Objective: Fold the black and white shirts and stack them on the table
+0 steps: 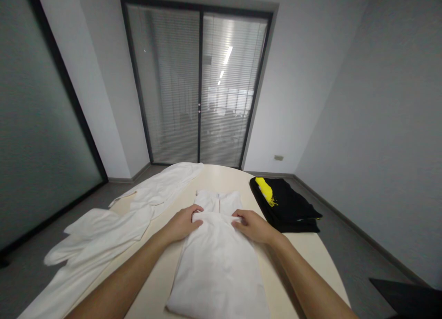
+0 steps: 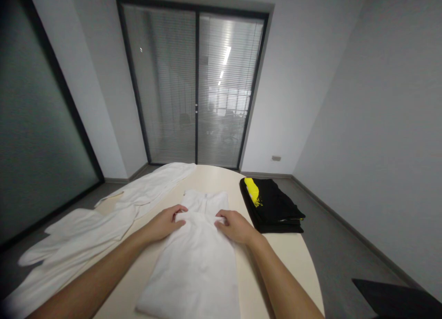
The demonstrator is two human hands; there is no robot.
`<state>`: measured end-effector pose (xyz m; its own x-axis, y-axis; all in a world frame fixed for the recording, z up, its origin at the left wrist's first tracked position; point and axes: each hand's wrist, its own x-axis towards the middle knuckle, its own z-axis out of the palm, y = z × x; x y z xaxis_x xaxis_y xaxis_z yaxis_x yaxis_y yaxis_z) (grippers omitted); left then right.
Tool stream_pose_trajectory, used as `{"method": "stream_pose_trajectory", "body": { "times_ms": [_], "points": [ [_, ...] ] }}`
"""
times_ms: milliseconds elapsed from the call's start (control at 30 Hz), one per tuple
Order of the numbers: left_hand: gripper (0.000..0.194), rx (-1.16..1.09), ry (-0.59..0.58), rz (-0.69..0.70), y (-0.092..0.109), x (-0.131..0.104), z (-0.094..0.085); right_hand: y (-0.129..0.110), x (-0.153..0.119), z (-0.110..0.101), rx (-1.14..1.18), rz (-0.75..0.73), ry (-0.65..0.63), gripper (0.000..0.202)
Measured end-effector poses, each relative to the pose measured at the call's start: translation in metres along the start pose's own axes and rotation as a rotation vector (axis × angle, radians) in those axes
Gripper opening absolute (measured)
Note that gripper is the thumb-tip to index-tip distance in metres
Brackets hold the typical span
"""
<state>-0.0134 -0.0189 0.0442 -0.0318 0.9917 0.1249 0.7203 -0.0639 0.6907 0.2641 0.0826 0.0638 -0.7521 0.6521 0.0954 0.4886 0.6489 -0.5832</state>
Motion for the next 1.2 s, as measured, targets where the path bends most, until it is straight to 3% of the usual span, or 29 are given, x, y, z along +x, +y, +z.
{"method": "stream_pose_trajectory", "body": {
  "times_ms": [167,333,400,533,600,700,800,867,1067,1133,1200],
  "points": [
    [0.033,-0.041,-0.279,0.071,0.019,-0.011,-0.02,-0.008,-0.008,-0.008,0.095,-0.022,-0.25,0.02],
    [0.032,-0.12,-0.296,0.068,0.032,-0.012,-0.033,-0.02,-0.012,-0.014,0.145,-0.075,-0.253,0.02],
    [0.034,-0.221,-0.235,0.066,0.032,-0.009,-0.034,-0.022,-0.01,-0.015,0.13,-0.088,-0.16,0.02],
    [0.038,-0.348,0.139,0.057,0.02,0.003,-0.021,-0.016,-0.003,-0.01,0.052,-0.034,0.169,0.025],
    [0.04,-0.328,0.236,0.014,0.007,0.008,-0.008,-0.008,0.001,-0.004,0.008,0.012,0.243,0.028],
    [0.047,-0.266,0.166,0.004,-0.011,0.012,0.008,0.005,0.005,0.004,-0.035,0.066,0.203,0.031],
    [0.05,-0.214,0.134,0.016,-0.019,0.011,0.011,0.01,0.006,0.006,-0.049,0.081,0.168,0.034],
    [0.048,-0.172,0.083,0.013,-0.016,0.008,0.006,0.009,0.004,0.004,-0.054,0.075,0.122,0.031],
    [0.045,-0.183,-0.29,0.017,0.005,-0.007,-0.023,0.0,-0.008,-0.006,0.084,0.031,-0.186,0.021],
    [0.043,-0.244,-0.317,0.018,0.01,-0.008,-0.029,-0.006,-0.01,-0.012,0.13,0.026,-0.219,0.019],
    [0.042,-0.326,-0.273,0.035,0.014,-0.006,-0.031,-0.012,-0.01,-0.018,0.185,0.001,-0.189,0.018]
  ]
}}
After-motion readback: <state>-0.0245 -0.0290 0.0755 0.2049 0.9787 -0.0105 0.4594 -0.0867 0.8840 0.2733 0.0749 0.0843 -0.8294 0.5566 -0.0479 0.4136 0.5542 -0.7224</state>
